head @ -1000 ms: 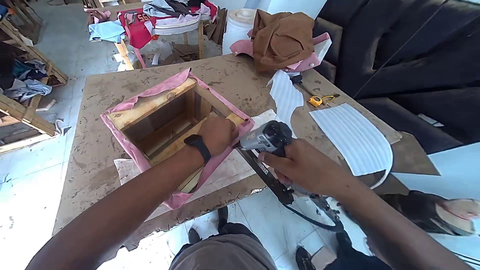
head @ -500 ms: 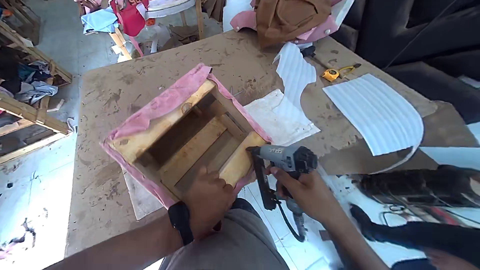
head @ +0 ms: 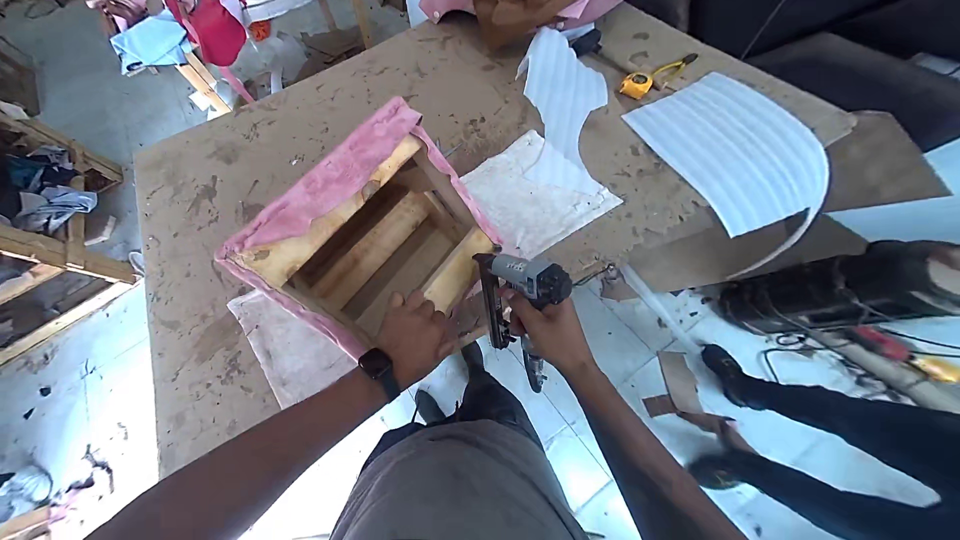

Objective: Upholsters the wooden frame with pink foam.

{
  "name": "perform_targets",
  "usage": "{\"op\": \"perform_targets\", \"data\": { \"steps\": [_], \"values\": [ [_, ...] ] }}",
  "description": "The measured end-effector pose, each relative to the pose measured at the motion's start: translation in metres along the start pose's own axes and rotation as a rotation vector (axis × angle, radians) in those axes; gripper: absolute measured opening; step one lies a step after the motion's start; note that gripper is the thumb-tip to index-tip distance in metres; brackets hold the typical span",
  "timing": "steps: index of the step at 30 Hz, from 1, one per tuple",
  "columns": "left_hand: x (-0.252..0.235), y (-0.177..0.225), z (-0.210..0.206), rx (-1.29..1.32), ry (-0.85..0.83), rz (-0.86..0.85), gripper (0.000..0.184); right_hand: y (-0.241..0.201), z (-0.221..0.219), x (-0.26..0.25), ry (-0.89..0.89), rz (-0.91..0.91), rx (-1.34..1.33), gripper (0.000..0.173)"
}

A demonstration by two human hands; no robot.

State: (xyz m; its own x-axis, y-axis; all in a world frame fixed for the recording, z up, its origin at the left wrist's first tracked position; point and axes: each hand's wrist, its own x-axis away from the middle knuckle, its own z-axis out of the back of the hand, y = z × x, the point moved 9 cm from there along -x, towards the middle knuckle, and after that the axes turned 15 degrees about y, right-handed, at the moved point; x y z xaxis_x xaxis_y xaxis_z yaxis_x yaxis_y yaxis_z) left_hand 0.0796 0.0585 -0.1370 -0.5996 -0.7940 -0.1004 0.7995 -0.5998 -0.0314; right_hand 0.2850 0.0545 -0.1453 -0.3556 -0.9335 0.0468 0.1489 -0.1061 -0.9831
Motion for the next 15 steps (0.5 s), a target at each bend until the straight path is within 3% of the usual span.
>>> {"op": "perform_targets", "data": {
  "steps": [4, 7, 9, 12, 15],
  "values": [
    [-0.001, 0.018, -0.020, -0.047, -0.075, -0.067, 0.052, 0.023, 0.015, 0.022, 0.002, -0.028, -0.009, 0.020],
    [-0.003, 0.020, -0.023, -0.095, -0.074, -0.021, 0.054, 0.040, 0.020, 0.034, -0.038, -0.006, -0.072, 0.021],
    [-0.003, 0.022, -0.024, -0.104, -0.020, 0.023, 0.051, 0.048, 0.021, 0.039, -0.061, 0.016, -0.095, 0.020],
    [-0.002, 0.018, -0.022, -0.029, 0.092, 0.021, 0.030, 0.056, 0.019, 0.042, -0.106, 0.059, -0.051, 0.024],
    [0.005, 0.015, -0.018, 0.042, 0.292, -0.048, 0.031, 0.059, 0.014, 0.037, -0.132, 0.173, 0.001, 0.022]
  ]
}}
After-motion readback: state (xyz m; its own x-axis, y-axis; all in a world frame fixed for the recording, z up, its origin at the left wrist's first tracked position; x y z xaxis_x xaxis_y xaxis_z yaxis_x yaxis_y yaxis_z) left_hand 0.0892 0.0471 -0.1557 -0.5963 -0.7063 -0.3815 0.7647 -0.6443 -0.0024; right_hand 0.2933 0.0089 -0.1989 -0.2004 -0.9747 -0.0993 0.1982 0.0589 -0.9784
